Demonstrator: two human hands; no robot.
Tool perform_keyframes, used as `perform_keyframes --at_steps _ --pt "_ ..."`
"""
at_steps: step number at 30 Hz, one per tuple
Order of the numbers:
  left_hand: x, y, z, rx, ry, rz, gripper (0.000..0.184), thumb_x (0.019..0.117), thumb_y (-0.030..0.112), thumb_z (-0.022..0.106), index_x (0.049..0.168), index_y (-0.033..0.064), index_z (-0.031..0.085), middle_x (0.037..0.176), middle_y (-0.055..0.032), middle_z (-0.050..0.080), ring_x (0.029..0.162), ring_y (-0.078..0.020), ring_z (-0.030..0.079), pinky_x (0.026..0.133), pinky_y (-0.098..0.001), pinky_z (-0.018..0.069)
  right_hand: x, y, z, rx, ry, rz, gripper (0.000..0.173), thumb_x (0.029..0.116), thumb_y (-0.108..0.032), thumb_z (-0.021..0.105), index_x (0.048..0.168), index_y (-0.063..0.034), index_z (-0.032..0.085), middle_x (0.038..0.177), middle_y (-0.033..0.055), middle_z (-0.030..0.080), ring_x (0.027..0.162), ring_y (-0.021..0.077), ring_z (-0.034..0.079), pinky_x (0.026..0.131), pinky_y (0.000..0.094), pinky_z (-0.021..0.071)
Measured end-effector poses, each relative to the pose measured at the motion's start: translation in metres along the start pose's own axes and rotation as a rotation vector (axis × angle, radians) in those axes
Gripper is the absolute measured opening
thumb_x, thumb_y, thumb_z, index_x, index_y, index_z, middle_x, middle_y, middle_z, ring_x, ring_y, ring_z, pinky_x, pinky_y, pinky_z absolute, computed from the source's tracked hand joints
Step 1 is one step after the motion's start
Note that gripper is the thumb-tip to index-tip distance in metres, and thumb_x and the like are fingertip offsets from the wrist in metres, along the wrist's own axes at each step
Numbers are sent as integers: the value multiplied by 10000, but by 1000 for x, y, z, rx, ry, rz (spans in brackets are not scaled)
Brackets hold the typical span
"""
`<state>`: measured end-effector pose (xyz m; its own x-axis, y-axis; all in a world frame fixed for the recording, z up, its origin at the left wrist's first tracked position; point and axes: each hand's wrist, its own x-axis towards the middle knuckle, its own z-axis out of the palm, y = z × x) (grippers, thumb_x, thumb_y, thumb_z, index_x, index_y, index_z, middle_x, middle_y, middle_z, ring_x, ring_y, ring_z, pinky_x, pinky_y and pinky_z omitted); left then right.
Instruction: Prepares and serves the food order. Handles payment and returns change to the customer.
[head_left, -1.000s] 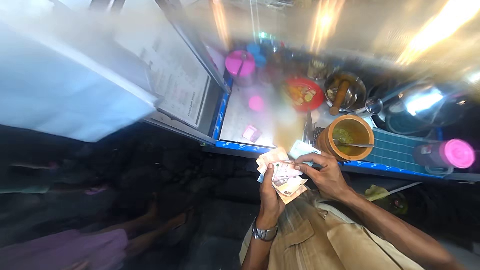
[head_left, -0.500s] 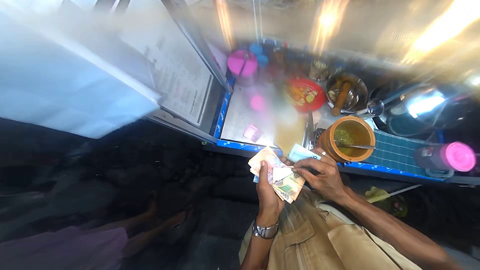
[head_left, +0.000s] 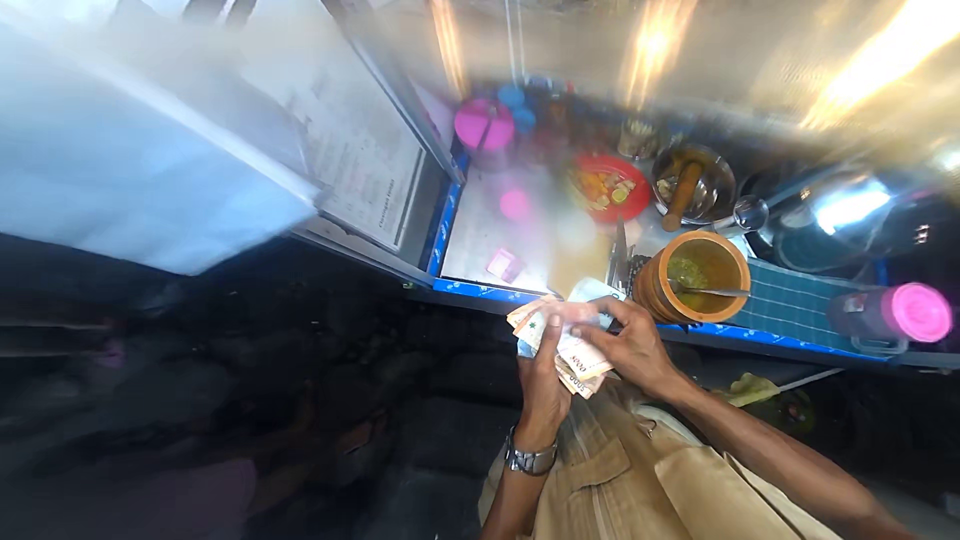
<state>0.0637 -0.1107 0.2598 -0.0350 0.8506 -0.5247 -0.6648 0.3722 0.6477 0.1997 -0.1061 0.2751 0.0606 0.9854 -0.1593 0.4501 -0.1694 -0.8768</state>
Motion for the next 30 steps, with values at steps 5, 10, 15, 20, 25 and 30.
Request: perform_keyframes --at_steps 5,10,15,20,25,30 --pt "1 5 0 59 61 19 216 1046 46 486 1248 -18 526 957 -135 734 838 -205 752 776 -375 649 6 3 -1 270 -3 104 122 933 -138 749 1017 -51 766 968 54 752 785 96 724 725 263 625" --pt "11 -1 -2 105 140 75 250 989 -9 593 1234 -43 554 941 -155 733 802 -223 752 737 -388 654 8 4 5 352 -1 178 146 898 -120 788 1022 -48 762 890 58 759 752 117 728 706 281 628" --pt "19 -2 -7 102 183 55 335 891 -63 699 1199 -52 568 923 -163 724 784 -226 740 723 -380 646 15 10 5 553 -55 338 147 927 -102 751 1038 -6 748 873 101 758 790 147 729 765 307 613" --pt "18 -4 -12 69 125 -5 378 912 -45 679 1255 -41 518 963 -173 717 813 -239 742 744 -397 648 20 17 3 539 -80 379 160 939 -123 744 1050 -8 749 867 111 760 768 162 735 747 323 623" --pt "17 -12 -19 136 89 -35 467 872 -41 727 1277 -65 496 989 -195 718 840 -258 748 766 -406 654 20 21 6 357 -49 355 183 855 -131 835 969 -31 733 833 82 757 734 143 735 719 315 627" --pt "33 -22 -33 253 214 -6 424 874 -30 744 1242 -77 540 977 -183 725 842 -239 746 762 -390 650 17 33 1 250 10 302 258 841 -169 847 1033 -69 706 928 53 725 806 102 694 736 277 587"
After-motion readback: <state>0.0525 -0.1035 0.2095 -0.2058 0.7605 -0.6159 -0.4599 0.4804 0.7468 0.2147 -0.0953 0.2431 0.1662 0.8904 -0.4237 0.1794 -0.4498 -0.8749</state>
